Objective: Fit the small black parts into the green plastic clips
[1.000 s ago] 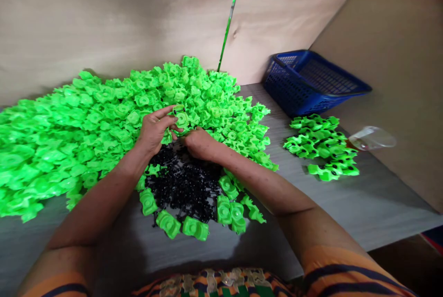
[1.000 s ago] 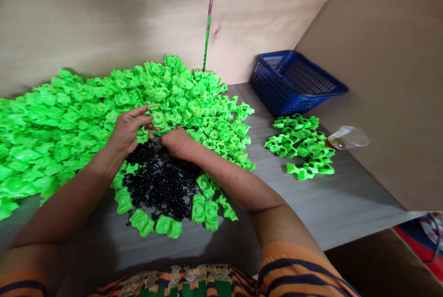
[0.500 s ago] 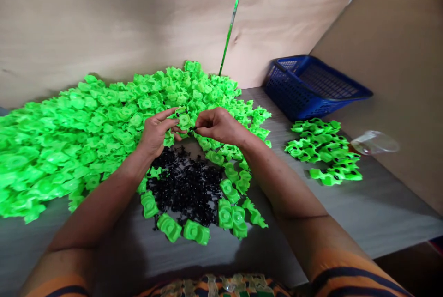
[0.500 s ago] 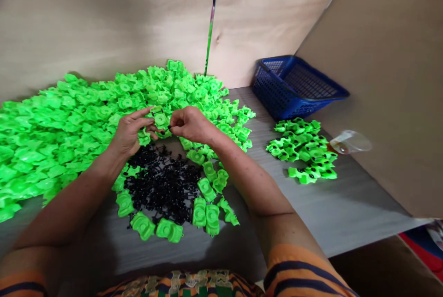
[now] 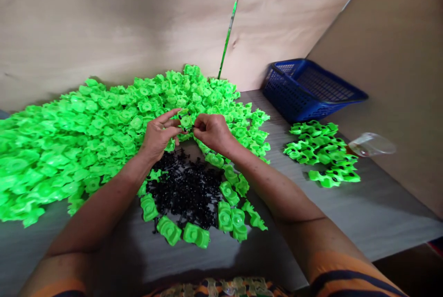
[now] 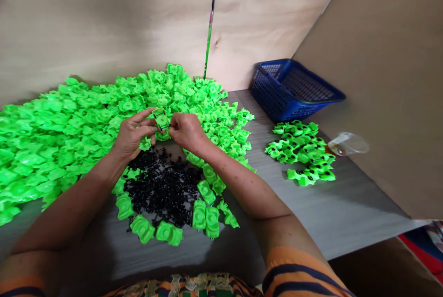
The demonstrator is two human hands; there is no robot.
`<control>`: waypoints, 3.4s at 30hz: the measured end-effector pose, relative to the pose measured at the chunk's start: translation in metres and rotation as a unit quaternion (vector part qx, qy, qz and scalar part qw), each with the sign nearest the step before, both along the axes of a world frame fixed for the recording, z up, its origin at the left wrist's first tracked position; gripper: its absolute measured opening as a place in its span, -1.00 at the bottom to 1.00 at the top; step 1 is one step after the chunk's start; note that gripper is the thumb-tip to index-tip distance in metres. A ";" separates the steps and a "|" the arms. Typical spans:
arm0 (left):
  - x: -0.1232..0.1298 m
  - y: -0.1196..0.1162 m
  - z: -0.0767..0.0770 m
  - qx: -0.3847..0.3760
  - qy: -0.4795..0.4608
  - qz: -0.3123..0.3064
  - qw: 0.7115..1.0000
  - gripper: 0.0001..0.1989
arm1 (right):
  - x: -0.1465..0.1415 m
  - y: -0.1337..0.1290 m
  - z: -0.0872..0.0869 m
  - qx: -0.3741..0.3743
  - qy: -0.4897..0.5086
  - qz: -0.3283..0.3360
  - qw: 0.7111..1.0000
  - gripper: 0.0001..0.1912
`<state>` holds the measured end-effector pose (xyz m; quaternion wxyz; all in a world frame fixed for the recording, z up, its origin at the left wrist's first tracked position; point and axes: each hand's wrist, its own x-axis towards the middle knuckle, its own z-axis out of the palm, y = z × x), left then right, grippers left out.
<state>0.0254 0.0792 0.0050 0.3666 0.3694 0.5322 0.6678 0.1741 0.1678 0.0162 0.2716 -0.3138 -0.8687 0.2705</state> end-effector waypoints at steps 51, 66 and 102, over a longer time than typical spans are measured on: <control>0.005 -0.002 -0.003 0.012 0.061 0.084 0.994 -0.40 | -0.004 0.002 -0.014 0.011 0.104 0.069 0.992 -0.86; 0.005 -0.002 0.003 0.009 -0.010 0.061 0.998 -0.37 | -0.008 0.006 -0.023 -0.013 0.157 0.095 0.983 -0.84; 0.001 0.006 -0.016 0.013 -0.035 0.050 0.998 -0.76 | -0.017 -0.001 -0.049 0.005 0.129 0.055 0.990 -0.57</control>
